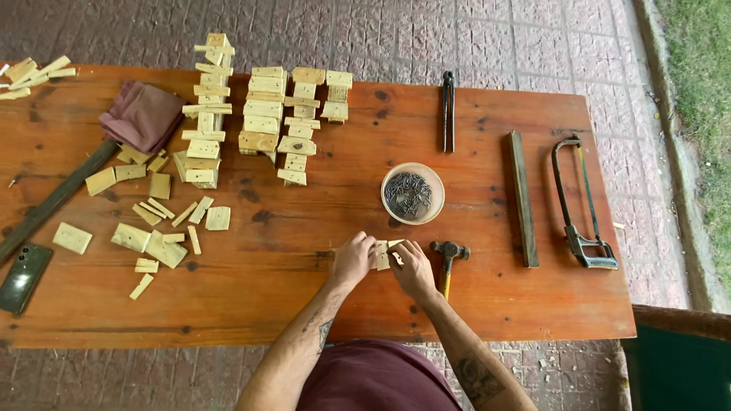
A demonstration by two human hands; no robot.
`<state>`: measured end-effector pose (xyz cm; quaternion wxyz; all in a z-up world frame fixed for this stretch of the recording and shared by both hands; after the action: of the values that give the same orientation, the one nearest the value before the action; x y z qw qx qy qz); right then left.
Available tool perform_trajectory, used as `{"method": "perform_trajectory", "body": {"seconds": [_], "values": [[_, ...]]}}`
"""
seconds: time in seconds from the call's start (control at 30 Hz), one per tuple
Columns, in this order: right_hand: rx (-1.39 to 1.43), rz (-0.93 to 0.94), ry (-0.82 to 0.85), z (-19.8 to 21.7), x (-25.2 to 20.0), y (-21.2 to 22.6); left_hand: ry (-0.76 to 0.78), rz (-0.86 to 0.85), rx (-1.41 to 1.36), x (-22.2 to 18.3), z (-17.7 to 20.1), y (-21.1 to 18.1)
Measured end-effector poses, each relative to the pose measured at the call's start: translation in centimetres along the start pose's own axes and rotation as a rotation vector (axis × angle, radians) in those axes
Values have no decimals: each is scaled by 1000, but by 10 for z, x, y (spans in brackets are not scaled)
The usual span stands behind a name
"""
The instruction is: The person assembles small wooden blocks by hand, aligning them and hammering nails to join them into short rows. They repeatedly pick up blocks, position them, insert nails, and use a hammer to secure the pieces on a wooden workbench.
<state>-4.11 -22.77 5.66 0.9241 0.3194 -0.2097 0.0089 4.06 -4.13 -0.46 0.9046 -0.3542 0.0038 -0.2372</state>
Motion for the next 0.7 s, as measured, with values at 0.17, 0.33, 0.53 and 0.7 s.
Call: {"method": "perform_trajectory", "body": {"seconds": [0.17, 0.33, 0.53, 0.7], "values": [[1, -40, 2, -1, -1, -8, -25, 50, 63, 15, -25, 6], [-18, -79, 31, 0, -2, -12, 12, -31, 95, 23, -29, 9], [-11, -129, 32, 1, -6, -15, -68, 166, -110, 18, -6, 10], [-41, -66, 29, -12, -10, -25, -16, 482, -490, 7, 23, 13]]}}
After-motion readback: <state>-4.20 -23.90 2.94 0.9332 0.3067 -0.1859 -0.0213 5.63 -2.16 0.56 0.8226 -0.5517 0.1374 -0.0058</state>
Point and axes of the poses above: each hand's wrist, its own x-axis towards the middle knuckle, its own z-axis out of the back of the hand, y = z × x, the point moved 2 cm from there along x, towards the middle knuckle, and after that the axes turned 8 degrees about -y, right-handed, at the moved point
